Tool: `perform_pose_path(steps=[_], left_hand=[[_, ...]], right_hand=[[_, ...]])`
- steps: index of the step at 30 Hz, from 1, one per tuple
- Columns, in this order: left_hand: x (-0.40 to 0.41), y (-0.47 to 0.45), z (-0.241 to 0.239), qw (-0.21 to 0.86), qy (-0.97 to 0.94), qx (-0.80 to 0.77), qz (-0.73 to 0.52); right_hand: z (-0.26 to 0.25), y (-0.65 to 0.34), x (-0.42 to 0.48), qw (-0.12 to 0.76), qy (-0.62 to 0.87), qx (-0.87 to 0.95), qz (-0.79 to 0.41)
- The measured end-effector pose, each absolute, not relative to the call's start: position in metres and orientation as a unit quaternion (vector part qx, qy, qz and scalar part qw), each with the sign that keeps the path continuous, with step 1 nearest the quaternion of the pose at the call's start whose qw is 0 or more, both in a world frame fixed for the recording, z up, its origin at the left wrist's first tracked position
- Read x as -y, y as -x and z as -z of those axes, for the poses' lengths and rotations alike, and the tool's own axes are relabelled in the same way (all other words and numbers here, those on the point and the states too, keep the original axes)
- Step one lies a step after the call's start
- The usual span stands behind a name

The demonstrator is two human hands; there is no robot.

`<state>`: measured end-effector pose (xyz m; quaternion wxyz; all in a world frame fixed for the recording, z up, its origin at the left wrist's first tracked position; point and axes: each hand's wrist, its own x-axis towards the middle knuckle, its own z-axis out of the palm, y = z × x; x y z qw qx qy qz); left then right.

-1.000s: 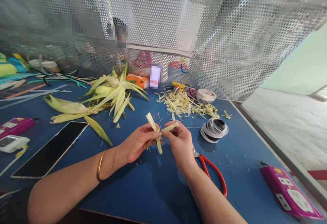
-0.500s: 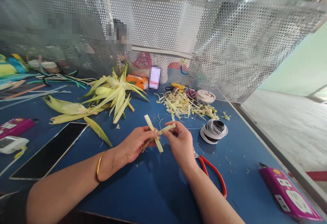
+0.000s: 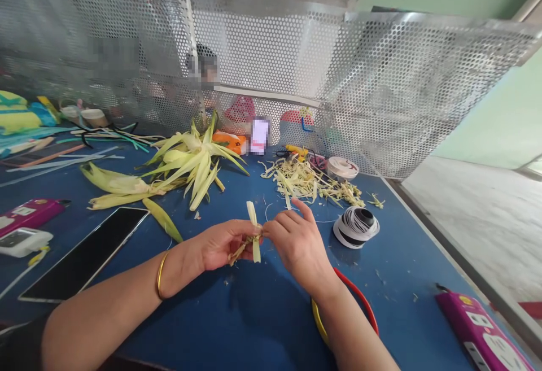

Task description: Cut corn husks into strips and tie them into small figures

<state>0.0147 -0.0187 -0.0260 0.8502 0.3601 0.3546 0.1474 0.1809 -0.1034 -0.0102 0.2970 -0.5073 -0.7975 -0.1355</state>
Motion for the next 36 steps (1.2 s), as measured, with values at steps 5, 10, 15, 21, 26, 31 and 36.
perform_pose_path(steps=[5, 10, 15, 21, 26, 31, 36], left_hand=[[0.019, -0.013, 0.016, 0.783, -0.511, -0.291, -0.204], [0.023, -0.013, 0.013, 0.573, -0.724, -0.283, -0.259], [0.03, -0.012, 0.016, 0.351, -0.843, -0.25, -0.322], [0.029, -0.013, 0.025, 0.174, -0.873, -0.189, -0.414], [0.025, -0.01, 0.026, 0.129, -0.888, -0.147, -0.416], [0.021, -0.008, 0.015, 0.205, -0.856, -0.265, -0.393], [0.009, -0.012, 0.019, 0.445, -0.726, -0.349, -0.391]], right_hand=[[0.01, -0.181, 0.103, 0.357, 0.585, 0.723, -0.089], [0.016, -0.18, 0.101, 0.408, 0.623, 0.539, -0.393], [0.016, -0.177, 0.1, 0.464, 0.56, 0.418, -0.545], [0.014, -0.177, 0.097, 0.453, 0.467, 0.282, -0.705], [0.013, -0.171, 0.094, 0.448, 0.48, 0.301, -0.692], [0.007, -0.177, 0.109, 0.476, 0.633, 0.436, -0.427], [-0.011, -0.23, 0.132, 0.215, 0.861, 0.413, 0.205]])
